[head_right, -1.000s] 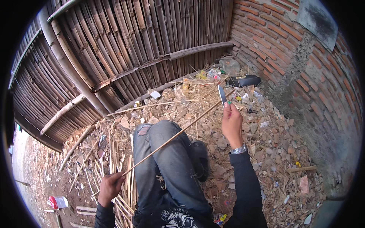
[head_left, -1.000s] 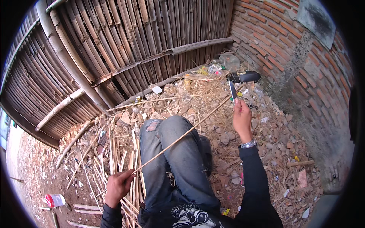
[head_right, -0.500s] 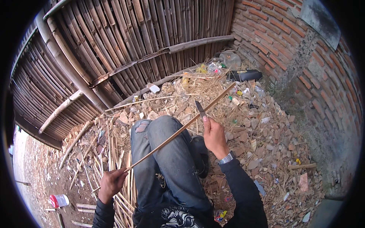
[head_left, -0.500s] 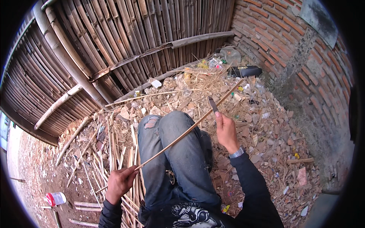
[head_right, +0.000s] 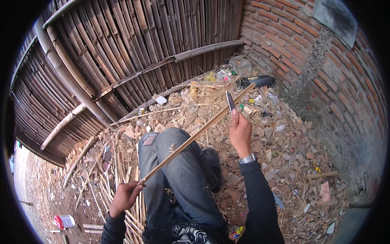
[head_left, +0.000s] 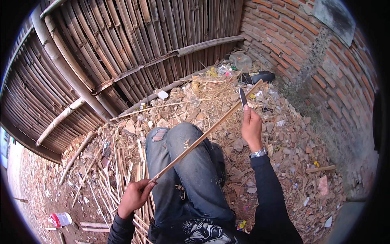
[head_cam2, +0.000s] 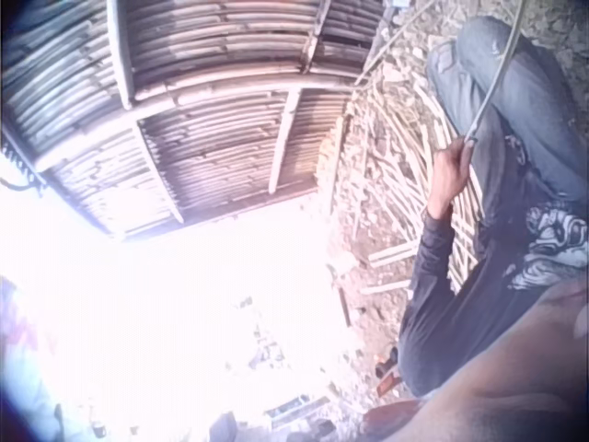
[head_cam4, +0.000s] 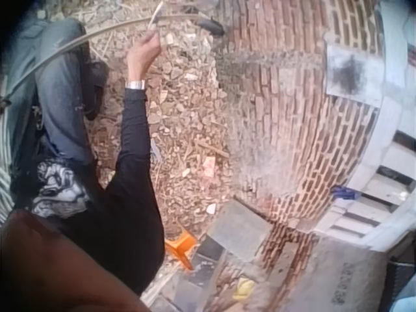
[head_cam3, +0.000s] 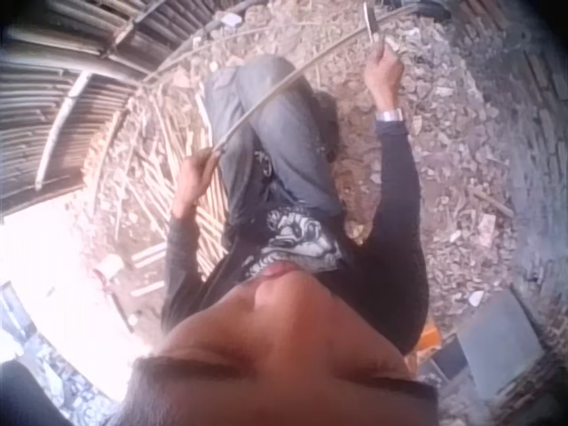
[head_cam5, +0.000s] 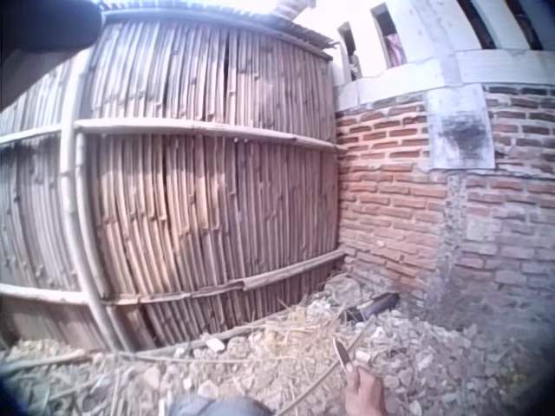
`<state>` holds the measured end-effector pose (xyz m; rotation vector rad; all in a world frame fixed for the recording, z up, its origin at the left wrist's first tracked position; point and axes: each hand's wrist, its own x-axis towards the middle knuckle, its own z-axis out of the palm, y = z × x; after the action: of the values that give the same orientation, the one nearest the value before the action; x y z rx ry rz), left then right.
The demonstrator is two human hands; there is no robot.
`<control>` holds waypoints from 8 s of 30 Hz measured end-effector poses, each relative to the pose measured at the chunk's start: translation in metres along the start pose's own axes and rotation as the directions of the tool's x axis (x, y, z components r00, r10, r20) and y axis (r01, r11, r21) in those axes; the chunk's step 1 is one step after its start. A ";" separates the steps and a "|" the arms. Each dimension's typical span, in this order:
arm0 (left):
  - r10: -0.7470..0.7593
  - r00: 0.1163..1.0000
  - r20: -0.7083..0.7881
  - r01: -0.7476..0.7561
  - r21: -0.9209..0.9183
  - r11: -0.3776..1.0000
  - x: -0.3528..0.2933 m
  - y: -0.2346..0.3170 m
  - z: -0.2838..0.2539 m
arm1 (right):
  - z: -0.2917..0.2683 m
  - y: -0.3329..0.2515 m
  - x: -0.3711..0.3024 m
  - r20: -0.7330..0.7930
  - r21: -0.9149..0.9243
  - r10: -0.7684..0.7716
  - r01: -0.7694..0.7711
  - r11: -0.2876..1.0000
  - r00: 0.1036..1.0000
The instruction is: The person shaves a long bamboo strip using a small knife, removing thin fibers and smoothing the surface by hand.
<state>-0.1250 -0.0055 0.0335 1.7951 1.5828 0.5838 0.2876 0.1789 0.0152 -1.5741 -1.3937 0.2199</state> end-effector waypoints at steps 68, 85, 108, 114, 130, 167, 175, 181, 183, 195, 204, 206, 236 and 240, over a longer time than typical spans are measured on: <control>0.060 0.938 -0.342 -0.008 0.151 0.988 0.056 0.079 0.057 | 0.021 -0.071 -0.089 0.865 0.300 -0.105 -0.338 0.892 0.491; 0.107 0.943 -0.316 -0.002 0.316 0.949 0.051 0.071 0.065 | 0.011 -0.124 -0.097 0.601 0.335 -0.323 0.137 0.932 0.731; -0.101 0.927 -0.361 0.125 0.043 0.991 -0.051 -0.024 0.023 | 0.004 0.056 0.064 -0.112 -0.120 -0.030 0.017 0.993 0.993; -0.108 0.961 -0.253 0.131 0.072 0.989 -0.022 -0.004 0.032 | 0.021 0.028 0.025 0.118 -0.086 -0.103 0.114 0.990 0.988; -0.141 0.965 -0.221 0.096 -0.200 0.975 0.056 0.059 0.074 | 0.033 -0.069 -0.124 0.334 0.215 -0.250 0.185 0.959 0.909; -0.233 0.866 0.444 0.501 -0.759 0.416 0.017 0.011 0.059 | 0.034 -0.032 -0.004 0.352 0.156 -0.275 0.233 0.960 0.895; -0.270 0.874 0.404 0.486 -0.710 0.509 0.027 0.016 0.059 | 0.034 -0.042 -0.007 0.363 0.173 -0.269 0.220 0.960 0.892; -0.263 0.881 0.393 0.472 -0.763 0.442 0.035 0.021 0.064 | 0.038 -0.056 -0.032 0.464 0.204 -0.364 0.303 0.931 0.807; -0.192 0.908 0.372 0.418 -0.787 0.453 0.044 0.028 0.067 | 0.032 -0.050 -0.006 0.306 0.125 -0.193 0.162 0.979 0.932; -0.222 0.931 0.289 0.364 -0.770 0.524 0.060 0.049 0.076 | 0.021 -0.064 -0.073 0.494 0.176 -0.290 0.233 0.957 0.819; -0.216 0.939 0.269 0.342 -0.803 0.488 0.062 0.044 0.076 | 0.014 -0.084 -0.105 0.592 0.233 -0.321 0.225 0.946 0.739; -0.215 0.938 0.273 0.345 -0.809 0.476 0.060 0.045 0.078 | 0.008 -0.078 -0.088 0.626 0.192 -0.227 0.135 0.972 0.746; -0.155 0.878 0.453 0.476 -0.860 0.183 0.055 0.025 0.073 | -0.006 -0.123 -0.108 0.601 0.252 -0.297 0.177 0.952 0.743; -0.053 0.824 0.564 0.566 -0.822 0.060 0.051 0.021 0.070 | -0.004 -0.111 -0.104 0.575 0.250 -0.330 0.223 0.942 0.749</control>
<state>-0.0525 0.0306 -0.0041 0.3702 0.7707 0.7177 0.1841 0.0740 0.0527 -1.1678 -2.0340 0.6967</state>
